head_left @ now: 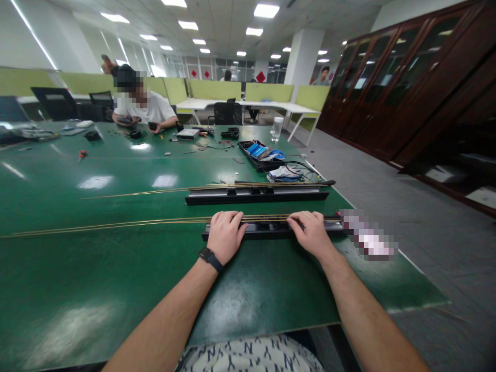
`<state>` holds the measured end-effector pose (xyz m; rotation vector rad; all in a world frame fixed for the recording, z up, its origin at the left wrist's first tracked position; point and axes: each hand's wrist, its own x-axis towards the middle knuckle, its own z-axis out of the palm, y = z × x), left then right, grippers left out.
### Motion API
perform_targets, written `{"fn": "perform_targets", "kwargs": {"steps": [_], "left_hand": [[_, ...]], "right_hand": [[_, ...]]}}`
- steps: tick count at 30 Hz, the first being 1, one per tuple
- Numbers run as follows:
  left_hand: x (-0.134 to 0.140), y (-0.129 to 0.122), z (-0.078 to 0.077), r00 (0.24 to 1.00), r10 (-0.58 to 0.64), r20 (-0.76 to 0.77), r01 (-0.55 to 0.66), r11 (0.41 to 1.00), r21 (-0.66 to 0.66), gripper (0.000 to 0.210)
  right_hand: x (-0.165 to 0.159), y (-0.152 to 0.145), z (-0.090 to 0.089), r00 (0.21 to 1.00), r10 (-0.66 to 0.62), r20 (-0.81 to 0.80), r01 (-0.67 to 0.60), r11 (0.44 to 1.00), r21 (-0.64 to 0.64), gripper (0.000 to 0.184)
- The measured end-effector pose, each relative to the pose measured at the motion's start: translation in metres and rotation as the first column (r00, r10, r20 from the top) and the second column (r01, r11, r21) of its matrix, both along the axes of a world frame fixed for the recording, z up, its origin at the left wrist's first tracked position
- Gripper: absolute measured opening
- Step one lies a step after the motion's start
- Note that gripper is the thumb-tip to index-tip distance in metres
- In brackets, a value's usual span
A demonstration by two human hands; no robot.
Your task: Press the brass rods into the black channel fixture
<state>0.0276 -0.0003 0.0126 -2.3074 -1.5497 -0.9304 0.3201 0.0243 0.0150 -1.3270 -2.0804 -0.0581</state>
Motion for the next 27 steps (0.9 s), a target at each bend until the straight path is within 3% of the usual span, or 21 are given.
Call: {"fn": "perform_targets", "kwargs": {"steps": [27], "left_hand": [[-0.0012,0.0015,-0.0038,1.000,-0.007,0.010,0.007,1.000,-0.004,0.029]], "right_hand": [[0.0025,0.0022,-0.0031,1.000,-0.013,0.014,0.013,1.000,0.005,0.027]]}}
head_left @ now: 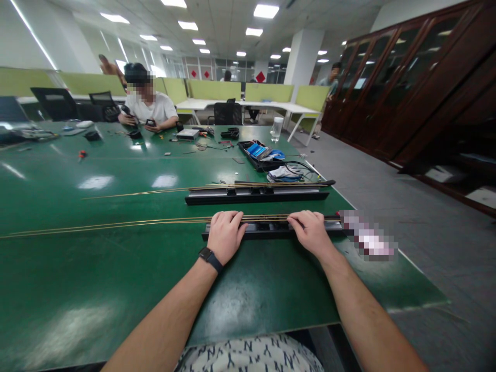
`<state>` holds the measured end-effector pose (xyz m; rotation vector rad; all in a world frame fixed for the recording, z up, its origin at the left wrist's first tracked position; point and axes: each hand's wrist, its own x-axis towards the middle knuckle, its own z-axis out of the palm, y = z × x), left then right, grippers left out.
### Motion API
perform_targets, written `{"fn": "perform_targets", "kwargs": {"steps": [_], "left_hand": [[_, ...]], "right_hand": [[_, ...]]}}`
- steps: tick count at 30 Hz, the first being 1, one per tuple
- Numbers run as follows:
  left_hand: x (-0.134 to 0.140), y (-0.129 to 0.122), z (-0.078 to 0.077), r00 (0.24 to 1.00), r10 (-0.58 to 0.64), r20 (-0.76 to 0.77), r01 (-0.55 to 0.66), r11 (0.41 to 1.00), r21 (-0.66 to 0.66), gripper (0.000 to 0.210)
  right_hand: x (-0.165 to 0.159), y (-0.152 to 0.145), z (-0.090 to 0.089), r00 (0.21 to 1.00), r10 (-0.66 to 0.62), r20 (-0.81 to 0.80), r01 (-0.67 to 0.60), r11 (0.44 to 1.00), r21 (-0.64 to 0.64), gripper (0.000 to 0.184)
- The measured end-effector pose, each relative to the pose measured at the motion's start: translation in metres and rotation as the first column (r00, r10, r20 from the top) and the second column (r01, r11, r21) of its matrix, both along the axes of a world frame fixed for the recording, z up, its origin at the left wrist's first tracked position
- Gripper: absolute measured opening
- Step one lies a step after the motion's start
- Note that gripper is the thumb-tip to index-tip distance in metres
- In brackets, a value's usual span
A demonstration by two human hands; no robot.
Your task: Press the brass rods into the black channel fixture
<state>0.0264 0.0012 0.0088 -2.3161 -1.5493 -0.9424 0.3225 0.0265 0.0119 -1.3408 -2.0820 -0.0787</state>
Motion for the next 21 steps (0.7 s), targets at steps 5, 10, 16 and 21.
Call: {"fn": "perform_targets", "kwargs": {"steps": [5,10,16,21], "left_hand": [[-0.0005,0.0007,-0.0009,1.000,0.000,0.005,0.000,1.000,-0.001,0.029],[-0.0001,-0.0004,0.0008,1.000,-0.003,0.002,0.003,1.000,-0.001,0.029],[-0.0001,-0.0006,0.0006,1.000,-0.002,0.006,0.002,1.000,0.004,0.029],[0.0004,-0.0004,0.0010,1.000,0.007,-0.011,-0.007,1.000,0.001,0.030]], "right_hand": [[0.0013,-0.0008,0.0039,1.000,0.001,0.008,-0.001,1.000,-0.019,0.027],[0.0027,-0.0009,0.0056,1.000,0.004,0.013,-0.004,1.000,-0.030,0.027],[-0.0001,-0.0024,0.0057,1.000,-0.001,0.002,0.001,1.000,-0.012,0.027],[-0.0020,-0.0016,0.0030,1.000,0.003,0.000,-0.003,1.000,0.004,0.026]]}}
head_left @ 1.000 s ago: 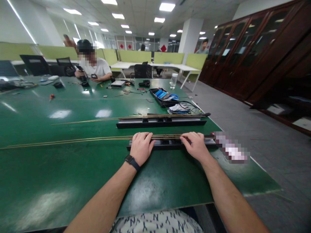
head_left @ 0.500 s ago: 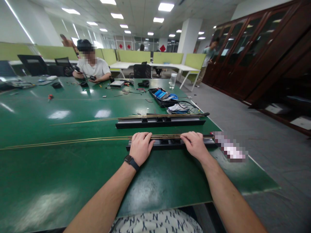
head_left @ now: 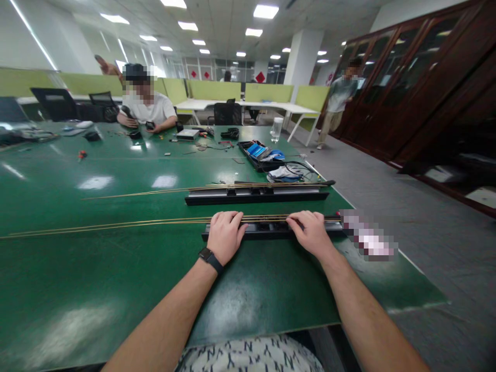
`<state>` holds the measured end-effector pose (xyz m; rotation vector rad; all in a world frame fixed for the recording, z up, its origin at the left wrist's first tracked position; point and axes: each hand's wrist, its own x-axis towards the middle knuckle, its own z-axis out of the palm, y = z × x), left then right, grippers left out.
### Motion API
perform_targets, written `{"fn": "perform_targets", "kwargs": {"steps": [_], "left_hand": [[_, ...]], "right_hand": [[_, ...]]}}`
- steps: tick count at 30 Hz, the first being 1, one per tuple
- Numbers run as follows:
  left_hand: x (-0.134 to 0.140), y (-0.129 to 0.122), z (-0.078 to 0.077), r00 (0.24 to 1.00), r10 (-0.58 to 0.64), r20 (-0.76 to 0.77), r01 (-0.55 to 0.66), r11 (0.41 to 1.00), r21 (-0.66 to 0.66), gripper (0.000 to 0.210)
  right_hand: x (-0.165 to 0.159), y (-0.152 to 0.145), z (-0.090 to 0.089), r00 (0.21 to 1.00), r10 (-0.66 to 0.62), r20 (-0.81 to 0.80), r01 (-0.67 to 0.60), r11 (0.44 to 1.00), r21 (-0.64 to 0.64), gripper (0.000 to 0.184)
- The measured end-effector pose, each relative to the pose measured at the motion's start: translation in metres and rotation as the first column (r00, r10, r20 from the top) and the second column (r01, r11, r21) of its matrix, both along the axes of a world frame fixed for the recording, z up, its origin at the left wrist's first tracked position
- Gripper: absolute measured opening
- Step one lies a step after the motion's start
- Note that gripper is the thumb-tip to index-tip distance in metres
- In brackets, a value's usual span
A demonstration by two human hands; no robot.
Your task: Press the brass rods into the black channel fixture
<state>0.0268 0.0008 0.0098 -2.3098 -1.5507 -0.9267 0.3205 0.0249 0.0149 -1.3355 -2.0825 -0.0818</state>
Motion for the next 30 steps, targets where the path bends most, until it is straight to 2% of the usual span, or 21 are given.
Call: {"fn": "perform_targets", "kwargs": {"steps": [30], "left_hand": [[0.0006,0.0001,0.0004,1.000,0.004,0.002,-0.004,1.000,0.001,0.029]], "right_hand": [[0.0000,0.0008,-0.0008,1.000,-0.005,-0.022,0.005,1.000,0.004,0.028]]}}
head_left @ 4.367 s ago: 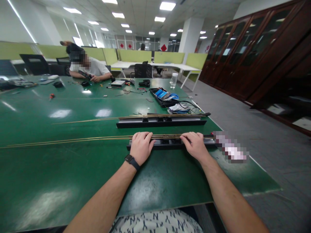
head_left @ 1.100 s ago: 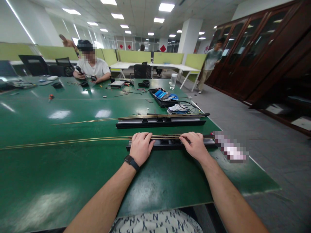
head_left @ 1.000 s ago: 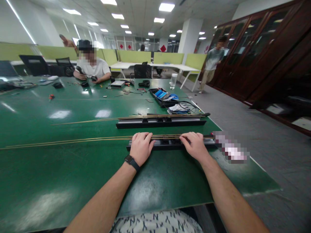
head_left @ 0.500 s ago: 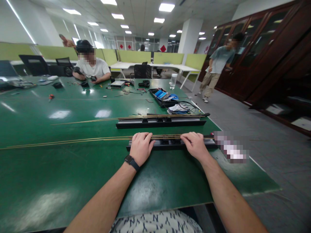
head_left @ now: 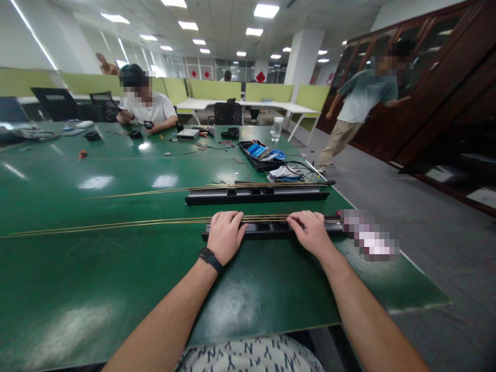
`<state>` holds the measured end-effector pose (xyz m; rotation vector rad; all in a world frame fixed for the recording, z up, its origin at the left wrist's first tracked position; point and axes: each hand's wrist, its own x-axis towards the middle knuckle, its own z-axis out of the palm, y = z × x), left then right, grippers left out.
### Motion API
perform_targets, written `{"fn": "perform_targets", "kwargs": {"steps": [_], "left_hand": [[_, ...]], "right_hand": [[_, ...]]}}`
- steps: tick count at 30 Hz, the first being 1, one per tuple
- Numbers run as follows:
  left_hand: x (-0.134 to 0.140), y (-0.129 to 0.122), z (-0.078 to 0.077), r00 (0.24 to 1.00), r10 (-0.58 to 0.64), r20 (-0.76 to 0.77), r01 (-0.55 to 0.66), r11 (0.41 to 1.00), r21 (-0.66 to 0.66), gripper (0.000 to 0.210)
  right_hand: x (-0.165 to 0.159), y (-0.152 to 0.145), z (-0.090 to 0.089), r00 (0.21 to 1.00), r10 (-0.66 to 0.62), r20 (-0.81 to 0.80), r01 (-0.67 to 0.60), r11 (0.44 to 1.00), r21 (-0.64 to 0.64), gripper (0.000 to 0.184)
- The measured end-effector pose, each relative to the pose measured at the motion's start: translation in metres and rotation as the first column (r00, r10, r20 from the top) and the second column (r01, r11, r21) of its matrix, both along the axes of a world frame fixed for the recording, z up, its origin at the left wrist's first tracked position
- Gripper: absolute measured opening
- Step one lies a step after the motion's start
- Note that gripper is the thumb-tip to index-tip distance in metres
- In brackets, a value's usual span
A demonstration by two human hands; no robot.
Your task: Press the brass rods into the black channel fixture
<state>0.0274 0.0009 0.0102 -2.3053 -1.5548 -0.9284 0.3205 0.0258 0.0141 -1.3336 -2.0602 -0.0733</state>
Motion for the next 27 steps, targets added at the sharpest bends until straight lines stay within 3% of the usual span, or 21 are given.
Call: {"fn": "perform_targets", "kwargs": {"steps": [27], "left_hand": [[-0.0003,0.0004,-0.0009,1.000,-0.006,0.014,0.006,1.000,-0.004,0.029]], "right_hand": [[0.0021,0.0012,-0.0012,1.000,-0.002,0.012,0.002,1.000,-0.019,0.029]]}}
